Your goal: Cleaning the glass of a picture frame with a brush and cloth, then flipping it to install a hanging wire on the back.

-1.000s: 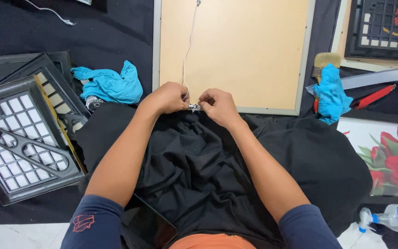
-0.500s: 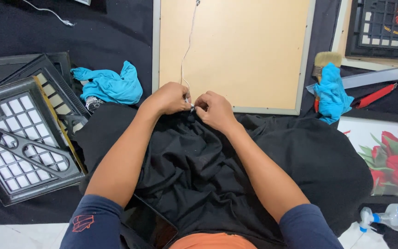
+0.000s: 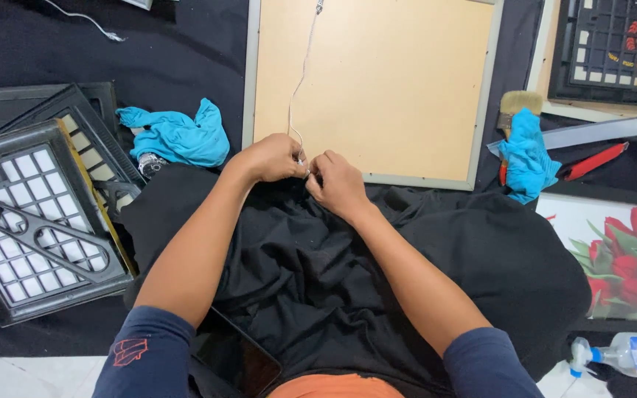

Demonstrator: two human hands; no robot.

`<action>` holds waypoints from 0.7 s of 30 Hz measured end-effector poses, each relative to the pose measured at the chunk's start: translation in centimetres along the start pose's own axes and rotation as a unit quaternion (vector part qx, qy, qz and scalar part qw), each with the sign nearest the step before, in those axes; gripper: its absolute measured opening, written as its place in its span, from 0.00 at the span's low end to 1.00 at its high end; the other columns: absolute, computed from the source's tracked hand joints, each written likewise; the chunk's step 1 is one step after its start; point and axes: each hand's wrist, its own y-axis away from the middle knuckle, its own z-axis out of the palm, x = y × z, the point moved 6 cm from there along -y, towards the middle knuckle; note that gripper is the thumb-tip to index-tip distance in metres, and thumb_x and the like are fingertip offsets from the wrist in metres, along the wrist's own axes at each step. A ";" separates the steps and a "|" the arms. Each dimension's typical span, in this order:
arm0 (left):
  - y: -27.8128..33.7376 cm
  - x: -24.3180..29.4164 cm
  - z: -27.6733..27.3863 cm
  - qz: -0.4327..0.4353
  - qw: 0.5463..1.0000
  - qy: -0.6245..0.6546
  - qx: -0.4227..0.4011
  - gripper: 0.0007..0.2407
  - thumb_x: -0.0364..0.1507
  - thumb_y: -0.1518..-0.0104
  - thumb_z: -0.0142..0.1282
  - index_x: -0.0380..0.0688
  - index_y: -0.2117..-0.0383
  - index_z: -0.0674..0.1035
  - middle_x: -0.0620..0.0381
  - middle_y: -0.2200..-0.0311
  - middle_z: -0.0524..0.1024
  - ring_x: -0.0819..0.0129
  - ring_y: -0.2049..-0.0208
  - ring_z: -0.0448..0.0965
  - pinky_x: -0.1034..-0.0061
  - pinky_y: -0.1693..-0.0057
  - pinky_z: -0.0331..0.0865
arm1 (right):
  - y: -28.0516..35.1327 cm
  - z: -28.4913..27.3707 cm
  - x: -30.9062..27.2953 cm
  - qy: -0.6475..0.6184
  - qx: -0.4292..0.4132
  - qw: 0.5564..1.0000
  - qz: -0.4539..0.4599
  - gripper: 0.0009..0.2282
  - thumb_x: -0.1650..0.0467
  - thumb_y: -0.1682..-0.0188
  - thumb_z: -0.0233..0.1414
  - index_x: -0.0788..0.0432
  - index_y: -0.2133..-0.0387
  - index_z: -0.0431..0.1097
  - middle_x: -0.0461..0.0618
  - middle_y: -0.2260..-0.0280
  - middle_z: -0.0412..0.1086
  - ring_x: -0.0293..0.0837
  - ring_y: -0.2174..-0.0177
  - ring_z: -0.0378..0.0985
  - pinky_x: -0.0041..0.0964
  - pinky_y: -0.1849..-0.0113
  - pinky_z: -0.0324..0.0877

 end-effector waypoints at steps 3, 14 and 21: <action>-0.6 -0.4 0.2 -0.004 1.000 -0.006 -0.005 0.19 0.43 0.52 0.68 0.36 0.69 0.84 0.44 0.74 0.81 0.50 0.65 0.82 0.61 0.59 0.75 | 0.3 0.6 -0.1 0.078 0.062 0.995 -0.028 0.05 0.64 0.56 0.52 0.48 0.73 0.63 0.43 0.74 0.59 0.46 0.65 0.74 0.36 0.68 0.73; 2.9 3.2 -1.7 -0.030 0.999 -0.025 0.022 0.20 0.41 0.51 0.63 0.35 0.62 0.83 0.41 0.67 0.82 0.46 0.59 0.82 0.58 0.53 0.76 | 0.3 0.4 0.3 0.043 0.090 0.995 -0.031 0.05 0.65 0.57 0.51 0.49 0.73 0.61 0.43 0.74 0.57 0.48 0.69 0.73 0.39 0.72 0.73; 7.4 7.1 -4.8 0.012 0.973 -0.121 0.198 0.16 0.26 0.44 0.58 0.41 0.56 0.63 0.38 0.64 0.73 0.33 0.66 0.81 0.46 0.57 0.73 | -0.9 -1.6 0.7 -0.118 -0.061 0.990 0.035 0.05 0.66 0.54 0.53 0.52 0.68 0.69 0.48 0.71 0.64 0.55 0.67 0.77 0.48 0.66 0.75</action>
